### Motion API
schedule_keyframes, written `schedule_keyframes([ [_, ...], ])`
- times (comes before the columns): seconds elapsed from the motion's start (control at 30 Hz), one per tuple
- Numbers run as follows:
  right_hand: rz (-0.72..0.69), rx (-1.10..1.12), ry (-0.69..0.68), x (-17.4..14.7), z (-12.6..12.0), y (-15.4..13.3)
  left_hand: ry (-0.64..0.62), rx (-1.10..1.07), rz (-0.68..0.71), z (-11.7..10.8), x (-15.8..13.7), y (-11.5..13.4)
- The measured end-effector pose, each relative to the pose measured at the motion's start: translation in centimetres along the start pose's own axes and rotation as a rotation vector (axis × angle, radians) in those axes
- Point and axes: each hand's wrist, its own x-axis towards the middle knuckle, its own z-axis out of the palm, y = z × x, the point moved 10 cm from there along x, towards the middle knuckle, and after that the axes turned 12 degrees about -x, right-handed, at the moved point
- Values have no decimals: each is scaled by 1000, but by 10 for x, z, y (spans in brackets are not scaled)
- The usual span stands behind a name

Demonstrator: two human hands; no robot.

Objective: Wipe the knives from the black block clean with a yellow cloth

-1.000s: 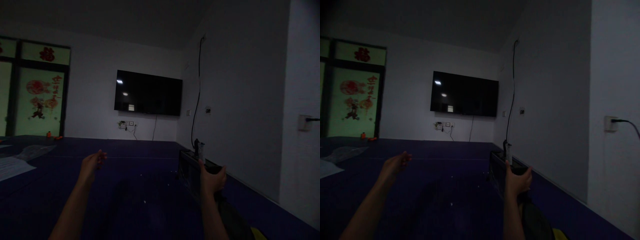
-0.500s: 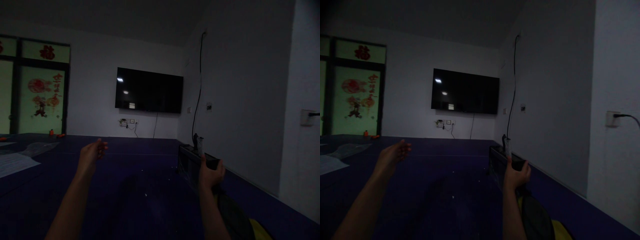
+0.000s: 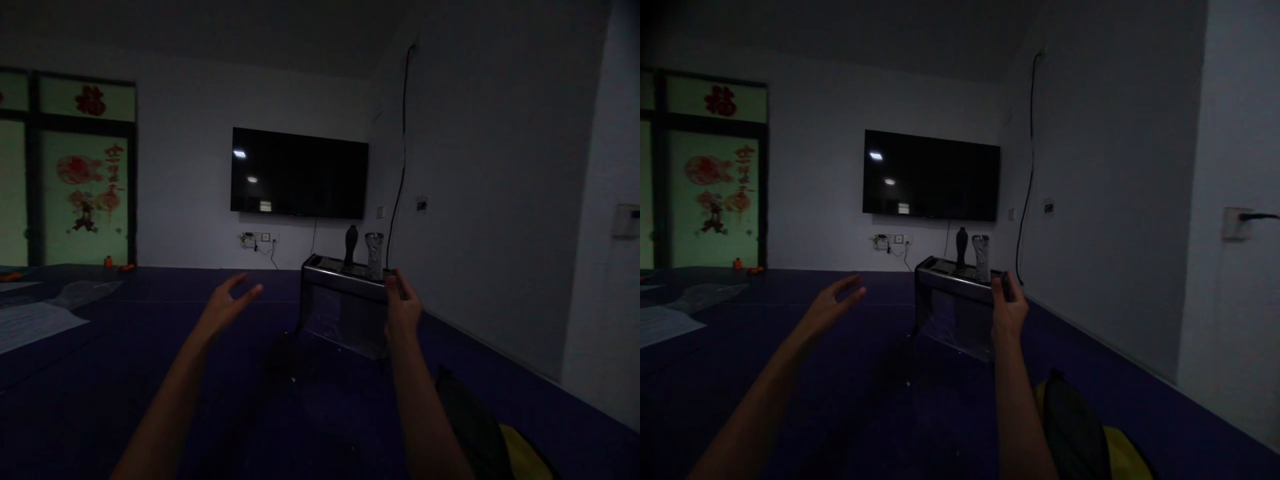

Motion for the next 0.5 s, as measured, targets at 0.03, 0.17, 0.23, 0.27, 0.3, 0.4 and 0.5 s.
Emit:
schedule_keyframes([
  [0.03, 26, 33, -42, -5, 10, -1, -47, -4, 14, 6, 0, -3],
  [0.17, 130, 148, -213, -33, 51, -2, -201, -194, -14, 25, -3, -21],
  [0.23, 307, 344, -353, -54, 77, 5, -220, -332, -21, 27, -4, -25],
  [0.27, 373, 417, -406, -64, 88, 6, -229, -399, -23, 26, -5, -26],
  [0.3, 422, 471, -452, -74, 97, 6, -239, -459, -25, 25, -6, -25],
  [0.4, 486, 521, -494, -91, 110, 6, -255, -539, 14, 19, -7, -17],
  [0.5, 491, 526, -509, -99, 116, 6, -183, -520, 43, 10, -5, -9],
])
